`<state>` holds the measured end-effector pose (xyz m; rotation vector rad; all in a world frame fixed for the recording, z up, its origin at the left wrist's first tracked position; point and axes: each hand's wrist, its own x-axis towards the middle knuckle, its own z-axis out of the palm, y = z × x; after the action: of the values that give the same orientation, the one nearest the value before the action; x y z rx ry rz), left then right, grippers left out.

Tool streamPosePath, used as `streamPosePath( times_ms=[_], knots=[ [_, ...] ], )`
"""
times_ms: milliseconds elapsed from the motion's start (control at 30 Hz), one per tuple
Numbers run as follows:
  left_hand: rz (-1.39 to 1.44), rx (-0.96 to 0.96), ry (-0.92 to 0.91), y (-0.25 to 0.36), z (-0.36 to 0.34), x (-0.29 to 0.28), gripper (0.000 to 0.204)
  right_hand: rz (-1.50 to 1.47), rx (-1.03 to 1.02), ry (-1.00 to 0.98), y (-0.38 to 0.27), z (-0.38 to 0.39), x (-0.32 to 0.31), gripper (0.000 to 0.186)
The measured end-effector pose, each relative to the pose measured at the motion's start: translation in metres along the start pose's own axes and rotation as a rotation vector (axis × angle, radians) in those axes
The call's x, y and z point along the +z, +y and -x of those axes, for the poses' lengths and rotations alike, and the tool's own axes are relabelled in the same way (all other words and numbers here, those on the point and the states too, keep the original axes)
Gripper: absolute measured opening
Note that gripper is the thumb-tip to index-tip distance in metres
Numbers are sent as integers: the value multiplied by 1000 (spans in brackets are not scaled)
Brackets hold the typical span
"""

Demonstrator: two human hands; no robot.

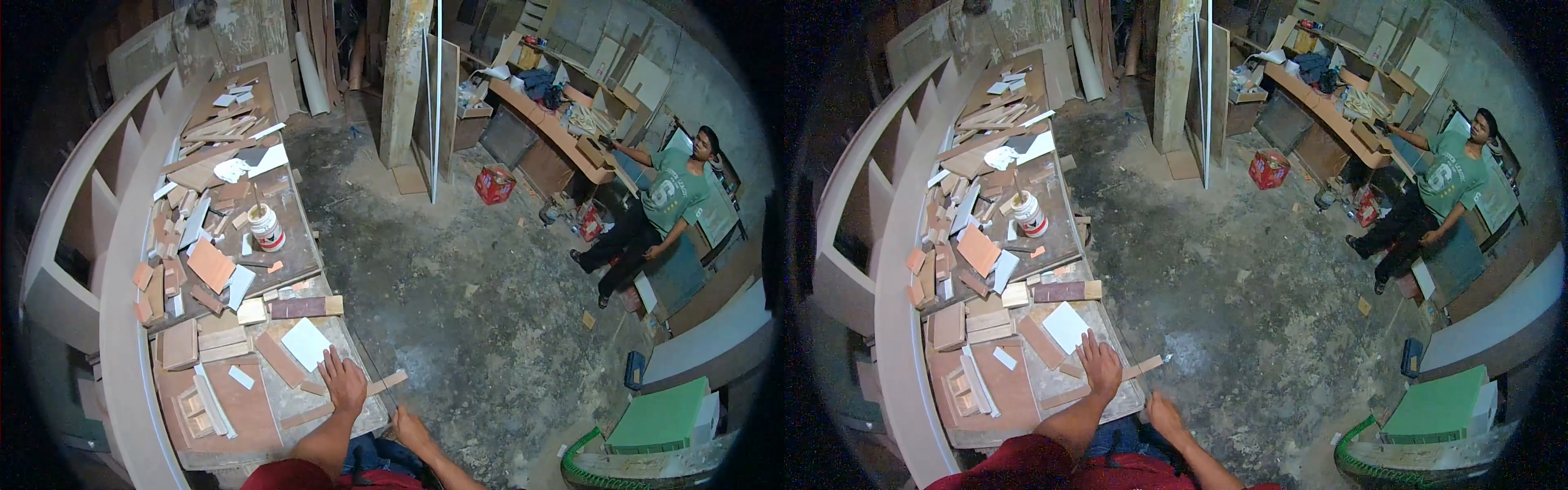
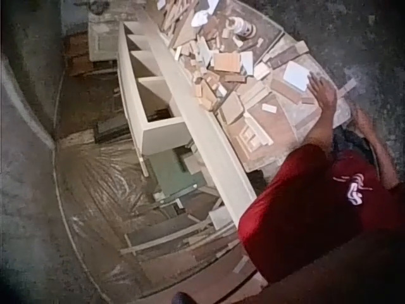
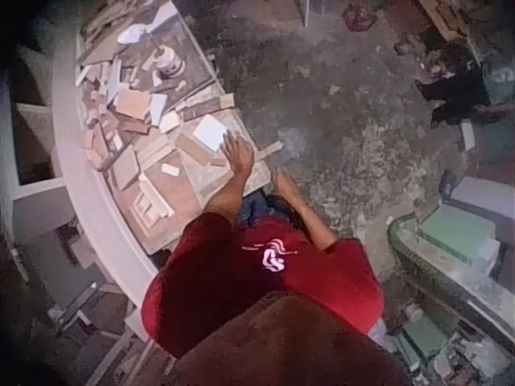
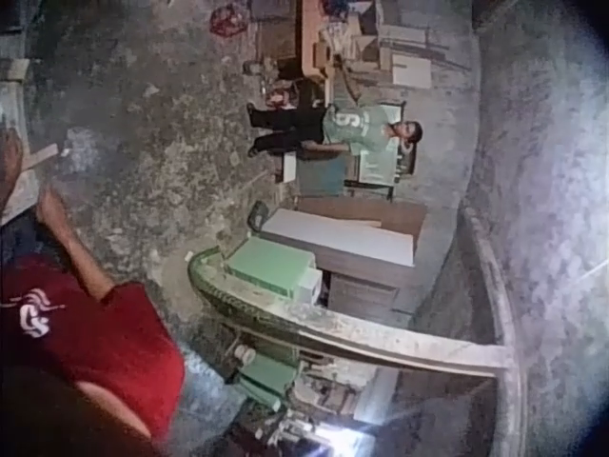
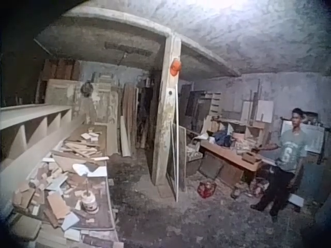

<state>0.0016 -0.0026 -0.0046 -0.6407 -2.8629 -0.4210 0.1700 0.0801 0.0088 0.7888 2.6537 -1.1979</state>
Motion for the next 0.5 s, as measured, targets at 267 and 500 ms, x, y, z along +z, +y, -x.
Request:
streamPosePath(
  times_ms=[267,500],
  knots=[
    [-33,23,-6,8,-1,0,22,63,16,58,-3,-23,3,26],
    [-39,1,-25,-1,2,-1,22,0,119,-13,1,22,-3,24]
  ],
)
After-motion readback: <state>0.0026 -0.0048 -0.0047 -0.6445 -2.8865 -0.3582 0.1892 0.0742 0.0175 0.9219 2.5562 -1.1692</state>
